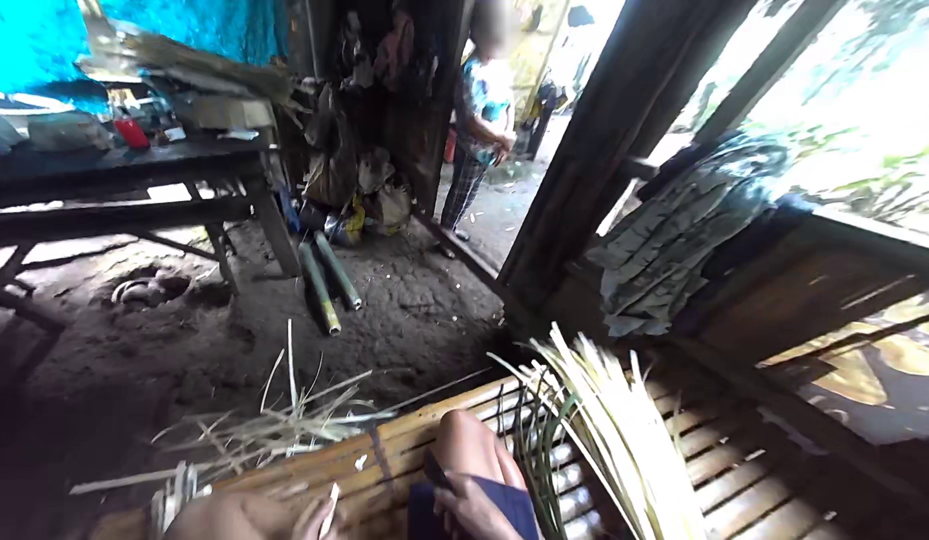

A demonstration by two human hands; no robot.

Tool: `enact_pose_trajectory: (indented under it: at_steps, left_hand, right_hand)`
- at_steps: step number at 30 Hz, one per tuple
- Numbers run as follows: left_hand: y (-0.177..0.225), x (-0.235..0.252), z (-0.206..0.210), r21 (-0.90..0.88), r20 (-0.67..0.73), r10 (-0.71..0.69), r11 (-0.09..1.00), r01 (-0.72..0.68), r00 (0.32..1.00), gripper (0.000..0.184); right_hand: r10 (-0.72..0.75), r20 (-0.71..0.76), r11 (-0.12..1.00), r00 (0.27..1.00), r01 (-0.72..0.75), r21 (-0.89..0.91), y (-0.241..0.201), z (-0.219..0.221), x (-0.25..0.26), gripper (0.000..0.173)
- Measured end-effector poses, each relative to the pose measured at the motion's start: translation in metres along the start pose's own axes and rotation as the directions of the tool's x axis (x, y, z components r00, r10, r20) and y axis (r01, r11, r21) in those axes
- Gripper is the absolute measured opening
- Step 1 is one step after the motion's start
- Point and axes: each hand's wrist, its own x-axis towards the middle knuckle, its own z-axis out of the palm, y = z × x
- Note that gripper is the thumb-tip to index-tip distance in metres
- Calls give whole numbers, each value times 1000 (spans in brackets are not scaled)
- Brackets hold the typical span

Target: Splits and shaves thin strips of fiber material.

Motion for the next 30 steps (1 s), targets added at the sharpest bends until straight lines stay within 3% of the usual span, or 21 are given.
enact_pose_trajectory:
  at_steps: [3, 6, 8, 10, 13, 16, 18, 21, 24, 30]
  left_hand:
    - [30, -25, 13, 75, 77, 108, 991, -114, 991, 31]
    - [84, -62, 39, 161, 90, 137, 975, -150, 986, 27]
    - [103, -80, 48, 155, 102, 166, 971, -180, 981, 18]
    - [112, -94, 52, 161, 137, 188, 964, -209, 973, 12]
    - [120, -111, 53, 186, 189, 198, 955, -233, 962, 9]
    - [123, -121, 59, 91, 180, 202, 971, -221, 963, 9]
    - [121, -126, 66, -28, 142, 203, 979, -201, 969, 13]
    - [104, -129, 78, -159, 70, 280, 951, -267, 957, 17]
    - [89, -128, 89, -172, 17, 385, 910, -377, 923, 18]
    - [82, -130, 99, -150, -25, 481, 865, -479, 876, 19]
  right_hand:
    - [-122, 45, 989, 992, 117, 96, -25, 1, -15, 22]
    - [-263, 93, 838, 960, 179, 515, -57, 8, -27, 16]
    - [-314, 197, 761, 929, 122, 638, -75, 11, -32, 31]
    - [-353, 322, 782, 878, 89, 617, -89, 13, -38, 42]
    - [-411, 450, 781, 793, 51, 622, -100, 20, -45, 42]
    - [-475, 498, 689, 726, -45, 723, -104, 29, -48, 74]
    - [-517, 511, 629, 687, -99, 771, -105, 36, -49, 82]
    - [-470, 570, 639, 674, -185, 747, -106, 38, -54, 77]
    - [-440, 666, 709, 602, -222, 669, -110, 30, -53, 74]
    - [-405, 734, 758, 545, -249, 603, -120, 10, -53, 72]
